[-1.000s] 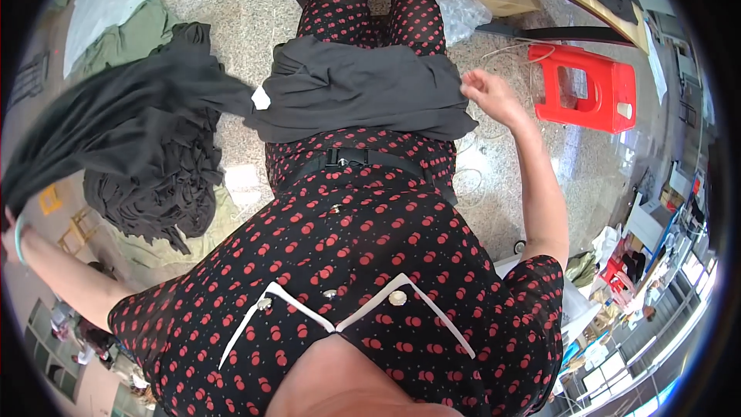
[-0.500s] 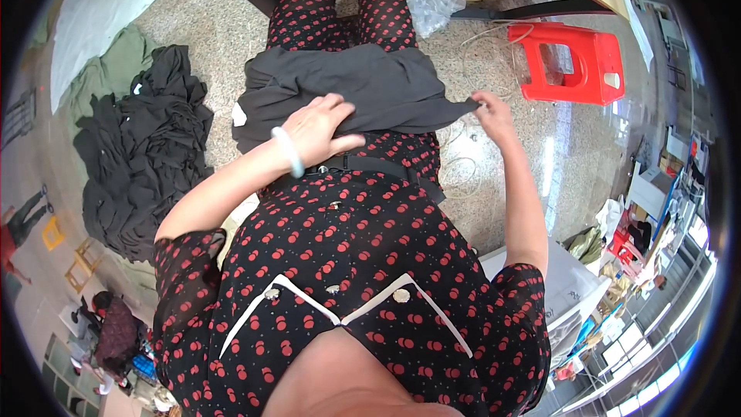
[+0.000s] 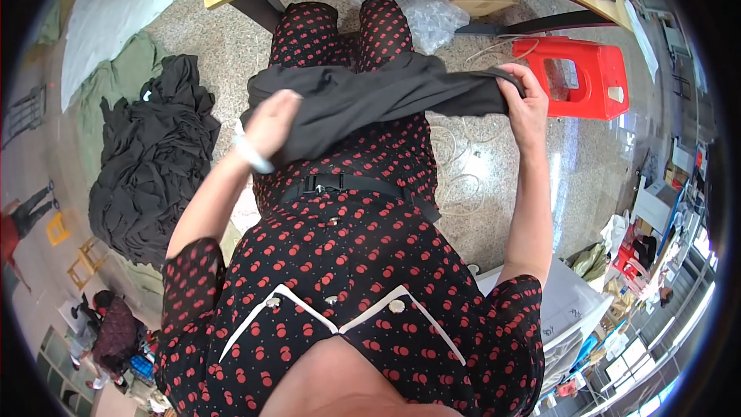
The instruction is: Inspecting and organizing pairs of black trousers in a garment factory.
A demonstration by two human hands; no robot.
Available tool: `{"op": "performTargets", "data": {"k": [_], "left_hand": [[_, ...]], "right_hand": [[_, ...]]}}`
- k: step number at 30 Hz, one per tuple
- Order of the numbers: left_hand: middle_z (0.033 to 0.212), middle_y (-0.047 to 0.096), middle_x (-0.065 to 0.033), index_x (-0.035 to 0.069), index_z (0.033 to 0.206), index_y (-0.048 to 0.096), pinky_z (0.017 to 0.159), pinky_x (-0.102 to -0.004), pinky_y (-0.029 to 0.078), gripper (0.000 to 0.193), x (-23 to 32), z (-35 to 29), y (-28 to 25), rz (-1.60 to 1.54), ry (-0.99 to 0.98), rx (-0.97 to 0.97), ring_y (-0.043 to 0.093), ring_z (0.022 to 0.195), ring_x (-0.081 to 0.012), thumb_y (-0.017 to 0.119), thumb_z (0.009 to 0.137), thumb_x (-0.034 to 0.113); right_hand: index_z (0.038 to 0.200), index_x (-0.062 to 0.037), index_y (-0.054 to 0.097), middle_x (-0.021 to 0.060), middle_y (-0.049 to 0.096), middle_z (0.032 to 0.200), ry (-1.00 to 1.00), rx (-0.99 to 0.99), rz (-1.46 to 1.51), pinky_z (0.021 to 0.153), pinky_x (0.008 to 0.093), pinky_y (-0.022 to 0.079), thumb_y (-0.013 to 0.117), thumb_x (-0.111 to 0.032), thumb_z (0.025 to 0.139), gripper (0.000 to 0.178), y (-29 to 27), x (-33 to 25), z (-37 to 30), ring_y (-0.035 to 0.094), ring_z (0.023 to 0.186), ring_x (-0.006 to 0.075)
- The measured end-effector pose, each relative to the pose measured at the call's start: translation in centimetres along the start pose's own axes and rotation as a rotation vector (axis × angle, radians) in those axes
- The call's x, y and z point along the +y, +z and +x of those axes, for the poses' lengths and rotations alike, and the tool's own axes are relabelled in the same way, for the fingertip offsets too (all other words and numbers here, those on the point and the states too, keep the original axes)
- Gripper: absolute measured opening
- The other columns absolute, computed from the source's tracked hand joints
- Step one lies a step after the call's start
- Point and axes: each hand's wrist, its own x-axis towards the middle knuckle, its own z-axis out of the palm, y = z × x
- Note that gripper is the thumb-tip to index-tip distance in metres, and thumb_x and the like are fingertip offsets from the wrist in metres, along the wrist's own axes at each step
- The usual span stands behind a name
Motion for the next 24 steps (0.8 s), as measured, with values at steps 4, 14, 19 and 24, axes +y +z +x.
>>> {"op": "performTargets", "data": {"k": [4, 14, 19, 24], "left_hand": [[0.081, 0.055, -0.0019, 0.004, 0.085, 0.053, 0.069, -0.0243, 0.044, 0.021, 3.3, -1.9, -8.4, -0.684, -0.281, 0.118, 0.052, 0.073, -0.0084, 0.039, 0.091, 0.018], [0.073, 0.052, -0.0166, 0.0, 0.08, 0.055, 0.061, -0.0375, 0.043, 0.011, 1.3, -0.5, -2.8, 0.467, 0.162, 0.04, 0.054, 0.069, -0.0329, 0.053, 0.078, 0.011], [0.078, 0.058, -0.0175, 0.002, 0.074, 0.062, 0.069, -0.0387, 0.045, 0.037, 4.5, 4.8, 4.1, 0.51, 0.163, -0.114, 0.058, 0.075, -0.0323, 0.051, 0.08, 0.037], [0.077, 0.061, -0.0177, 0.001, 0.074, 0.061, 0.071, -0.0383, 0.045, 0.039, 4.0, 6.5, 6.7, 0.434, -0.004, -0.398, 0.059, 0.077, -0.0321, 0.054, 0.076, 0.039]], "right_hand": [[0.09, 0.0, 0.057, -0.0004, 0.057, 0.082, 0.043, -0.196, -0.038, 0.071, 0.0188, 0.041, 0.059, -0.002, 0.078, 0.012, 0.2, -4.0, -1.6, 0.051, 0.078, 0.0061], [0.086, -0.0012, 0.058, 0.0112, 0.06, 0.083, -0.072, -0.616, -0.427, 0.068, 0.0305, 0.046, 0.061, -0.015, 0.075, 0.018, 6.6, -0.2, -3.0, 0.059, 0.076, 0.0233], [0.087, -0.0015, 0.058, 0.0124, 0.06, 0.084, -0.282, -0.575, -0.392, 0.069, 0.0307, 0.046, 0.062, -0.018, 0.075, 0.021, 10.4, 1.0, -2.7, 0.059, 0.077, 0.0241], [0.086, -0.0017, 0.059, 0.0114, 0.057, 0.075, -0.172, -0.669, -0.384, 0.064, 0.032, 0.044, 0.064, -0.023, 0.072, 0.026, 12.1, 0.5, -3.1, 0.056, 0.071, 0.0244]]}}
